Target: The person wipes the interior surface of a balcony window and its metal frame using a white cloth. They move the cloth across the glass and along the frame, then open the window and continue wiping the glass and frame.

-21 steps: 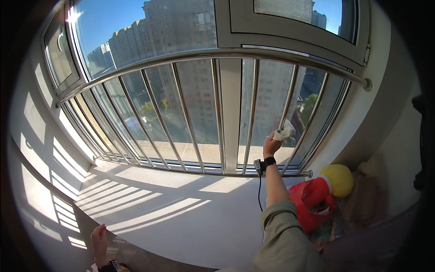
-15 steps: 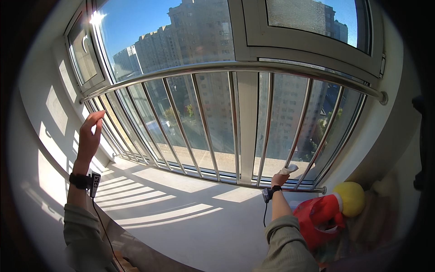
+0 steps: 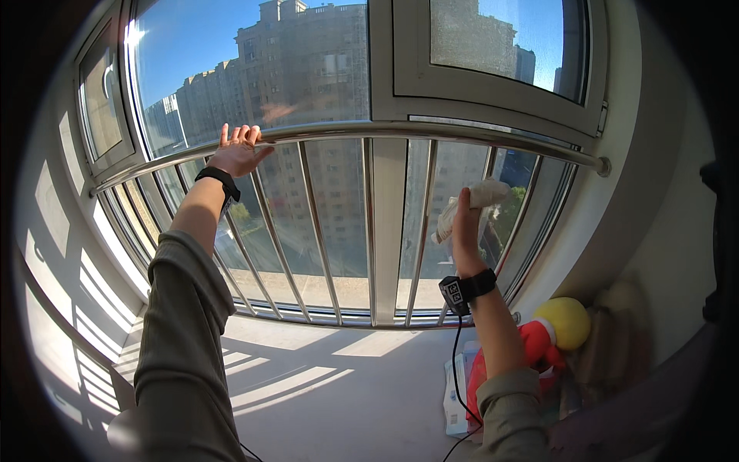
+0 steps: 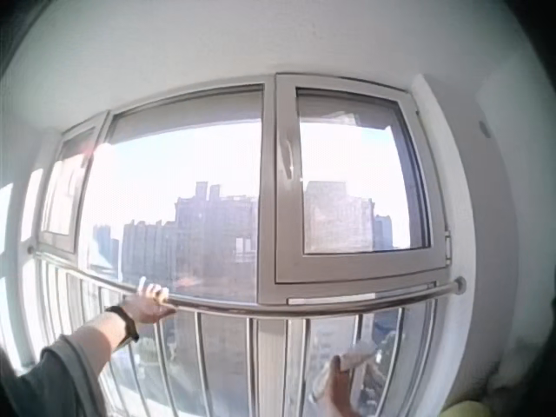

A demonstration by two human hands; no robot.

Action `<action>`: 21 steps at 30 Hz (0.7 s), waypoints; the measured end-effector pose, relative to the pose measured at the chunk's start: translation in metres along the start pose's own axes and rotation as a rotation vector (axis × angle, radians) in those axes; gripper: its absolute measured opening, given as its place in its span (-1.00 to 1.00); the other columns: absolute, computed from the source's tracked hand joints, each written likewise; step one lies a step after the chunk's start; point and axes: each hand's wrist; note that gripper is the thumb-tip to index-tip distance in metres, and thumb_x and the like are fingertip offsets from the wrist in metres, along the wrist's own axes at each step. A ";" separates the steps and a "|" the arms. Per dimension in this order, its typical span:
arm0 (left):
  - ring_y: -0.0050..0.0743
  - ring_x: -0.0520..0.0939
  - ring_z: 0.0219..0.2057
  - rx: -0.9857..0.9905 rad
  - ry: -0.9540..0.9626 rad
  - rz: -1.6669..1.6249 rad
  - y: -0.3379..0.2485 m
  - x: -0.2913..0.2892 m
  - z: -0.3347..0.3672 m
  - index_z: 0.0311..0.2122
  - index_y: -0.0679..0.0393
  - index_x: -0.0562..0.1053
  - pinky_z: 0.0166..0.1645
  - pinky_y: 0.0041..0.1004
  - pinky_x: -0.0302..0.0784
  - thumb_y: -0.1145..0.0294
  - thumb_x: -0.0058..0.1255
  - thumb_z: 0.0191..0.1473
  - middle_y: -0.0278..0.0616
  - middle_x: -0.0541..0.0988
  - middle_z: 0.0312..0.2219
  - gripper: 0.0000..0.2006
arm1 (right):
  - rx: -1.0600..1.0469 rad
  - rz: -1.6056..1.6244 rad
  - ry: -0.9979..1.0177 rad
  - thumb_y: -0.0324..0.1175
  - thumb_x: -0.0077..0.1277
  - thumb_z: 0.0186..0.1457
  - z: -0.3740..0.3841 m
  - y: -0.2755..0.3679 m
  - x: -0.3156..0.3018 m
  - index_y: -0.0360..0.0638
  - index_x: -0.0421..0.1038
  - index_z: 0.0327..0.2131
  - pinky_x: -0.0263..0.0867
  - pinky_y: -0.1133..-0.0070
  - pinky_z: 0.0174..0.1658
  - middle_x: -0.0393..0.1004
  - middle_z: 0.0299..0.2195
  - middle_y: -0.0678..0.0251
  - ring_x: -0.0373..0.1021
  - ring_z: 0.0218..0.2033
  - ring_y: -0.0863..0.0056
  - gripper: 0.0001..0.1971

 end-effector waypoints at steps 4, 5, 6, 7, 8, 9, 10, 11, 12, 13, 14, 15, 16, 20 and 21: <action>-0.19 0.23 0.16 0.099 -0.311 -0.074 0.009 0.033 0.007 0.03 0.06 0.18 0.36 0.01 -0.31 -0.25 -0.37 0.22 -0.14 0.27 -0.08 -0.44 | -0.012 -0.178 0.184 -0.11 -0.14 0.25 0.040 0.041 0.071 -0.34 -0.29 0.28 0.02 0.32 0.21 0.03 0.19 -0.08 0.12 0.16 0.13 -0.25; -0.19 0.25 0.14 0.125 -0.356 -0.105 0.009 0.038 0.007 0.03 0.05 0.17 0.35 0.03 -0.30 -0.21 -0.35 0.24 -0.13 0.27 -0.10 -0.47 | -0.035 -0.351 0.098 -0.13 -0.15 0.25 0.042 0.030 0.083 -0.34 -0.25 0.27 0.02 0.26 0.21 -0.01 0.20 -0.11 0.09 0.18 0.06 -0.28; -0.18 0.27 0.12 0.141 -0.401 -0.119 0.011 0.040 0.007 0.02 0.04 0.17 0.34 0.04 -0.29 -0.17 -0.33 0.25 -0.13 0.27 -0.11 -0.51 | -0.086 -0.496 0.019 -0.15 -0.15 0.25 0.045 0.015 0.091 -0.35 -0.20 0.27 0.01 0.21 0.21 -0.05 0.22 -0.14 0.06 0.20 -0.02 -0.30; -0.18 0.26 0.11 0.156 -0.381 -0.155 0.012 0.042 0.008 0.03 0.04 0.17 0.34 0.04 -0.29 -0.17 -0.33 0.25 -0.13 0.27 -0.11 -0.51 | -0.237 -0.562 -0.136 -0.19 -0.15 0.24 0.043 -0.008 0.099 -0.35 -0.05 0.23 0.00 0.16 0.19 0.05 0.17 -0.16 0.07 0.17 -0.10 -0.39; -0.17 0.26 0.11 0.159 -0.358 -0.185 0.013 0.042 0.009 0.03 0.04 0.17 0.34 0.04 -0.29 -0.18 -0.34 0.25 -0.13 0.27 -0.12 -0.50 | -0.189 -0.546 -0.146 -0.22 -0.14 0.23 0.040 -0.026 0.092 -0.36 0.08 0.16 0.07 0.17 0.14 0.16 0.12 -0.13 0.16 0.11 -0.09 -0.47; -0.17 0.26 0.11 0.179 -0.345 -0.218 0.015 0.042 0.011 0.03 0.04 0.17 0.34 0.04 -0.29 -0.18 -0.35 0.25 -0.13 0.27 -0.12 -0.50 | -0.364 -0.618 -0.174 -0.24 -0.13 0.23 0.030 -0.048 0.084 -0.36 0.16 0.10 0.11 0.19 0.10 0.23 0.07 -0.13 0.21 0.06 -0.09 -0.54; -0.17 0.25 0.11 0.172 -0.352 -0.225 0.017 0.043 0.012 0.04 0.04 0.17 0.34 0.04 -0.30 -0.18 -0.36 0.25 -0.13 0.27 -0.12 -0.50 | -0.394 -0.627 -0.251 -0.25 -0.13 0.23 0.017 -0.071 0.077 -0.35 0.24 0.04 0.16 0.20 0.06 0.31 0.01 -0.12 0.26 0.01 -0.08 -0.59; -0.17 0.25 0.11 0.189 -0.354 -0.234 0.019 0.044 0.014 0.05 0.04 0.17 0.34 0.04 -0.30 -0.19 -0.36 0.25 -0.13 0.27 -0.12 -0.49 | -0.438 -0.671 -0.239 -0.25 -0.12 0.24 0.004 -0.096 0.072 -0.34 0.28 -0.01 0.17 0.21 0.04 0.33 -0.02 -0.12 0.27 0.00 -0.09 -0.63; -0.17 0.25 0.11 0.220 -0.368 -0.256 0.019 0.046 0.015 0.05 0.03 0.17 0.34 0.03 -0.30 -0.19 -0.37 0.25 -0.13 0.27 -0.11 -0.49 | -0.393 -0.693 -0.246 -0.26 -0.12 0.24 -0.014 -0.120 0.060 -0.34 0.33 -0.06 0.18 0.22 0.02 0.35 -0.05 -0.12 0.28 -0.02 -0.09 -0.66; -0.17 0.25 0.10 0.231 -0.364 -0.279 0.020 0.049 0.017 0.08 0.02 0.17 0.35 0.01 -0.30 -0.20 -0.40 0.25 -0.12 0.28 -0.09 -0.47 | -0.331 -0.697 -0.252 -0.26 -0.12 0.24 -0.033 -0.140 0.043 -0.33 0.37 -0.11 0.20 0.23 0.00 0.37 -0.07 -0.11 0.29 -0.04 -0.09 -0.69; -0.19 0.26 0.08 0.260 -0.463 -0.310 0.020 0.053 0.016 0.09 0.00 0.19 0.34 -0.02 -0.26 -0.18 -0.37 0.26 -0.13 0.29 -0.10 -0.49 | -0.341 -0.720 -0.244 -0.26 -0.12 0.24 -0.053 -0.161 0.030 -0.31 0.43 -0.20 0.21 0.23 -0.03 0.43 -0.17 -0.09 0.32 -0.10 -0.09 -0.72; -0.19 0.27 0.07 0.282 -0.528 -0.305 0.020 0.056 0.017 0.09 0.00 0.20 0.33 -0.04 -0.23 -0.16 -0.35 0.26 -0.15 0.30 -0.10 -0.51 | -0.289 -0.781 -0.254 -0.26 -0.11 0.24 -0.070 -0.182 0.019 -0.31 0.42 -0.19 0.22 0.22 -0.03 0.44 -0.19 -0.07 0.33 -0.12 -0.09 -0.72; -0.20 0.28 0.06 0.277 -0.524 -0.286 0.020 0.059 0.018 0.08 -0.01 0.20 0.32 -0.05 -0.20 -0.15 -0.33 0.26 -0.16 0.30 -0.09 -0.52 | -0.221 -0.752 -0.262 -0.27 -0.11 0.24 -0.086 -0.202 0.011 -0.31 0.42 -0.18 0.22 0.22 -0.04 0.46 -0.22 -0.06 0.34 -0.15 -0.10 -0.72; -0.20 0.30 0.04 0.314 -0.601 -0.253 0.021 0.063 0.019 0.07 -0.02 0.21 0.28 -0.12 -0.11 -0.10 -0.24 0.25 -0.18 0.31 -0.10 -0.55 | 0.063 -0.745 -0.196 -0.20 -0.09 0.22 -0.166 -0.269 -0.028 -0.33 0.40 -0.27 0.25 0.32 -0.14 0.48 -0.35 0.06 0.39 -0.27 0.11 -0.68; -0.20 0.29 0.04 0.319 -0.620 -0.246 0.022 0.063 0.019 0.07 -0.02 0.21 0.27 -0.12 -0.11 -0.09 -0.23 0.25 -0.17 0.30 -0.10 -0.55 | 0.191 -0.709 -0.210 -0.19 -0.06 0.19 -0.182 -0.285 -0.037 -0.34 0.40 -0.23 0.26 0.32 -0.11 0.49 -0.30 0.06 0.39 -0.23 0.11 -0.67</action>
Point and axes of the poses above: each hand's wrist, its own z-axis towards the middle knuckle, its own x-axis out of the palm, y = z × x
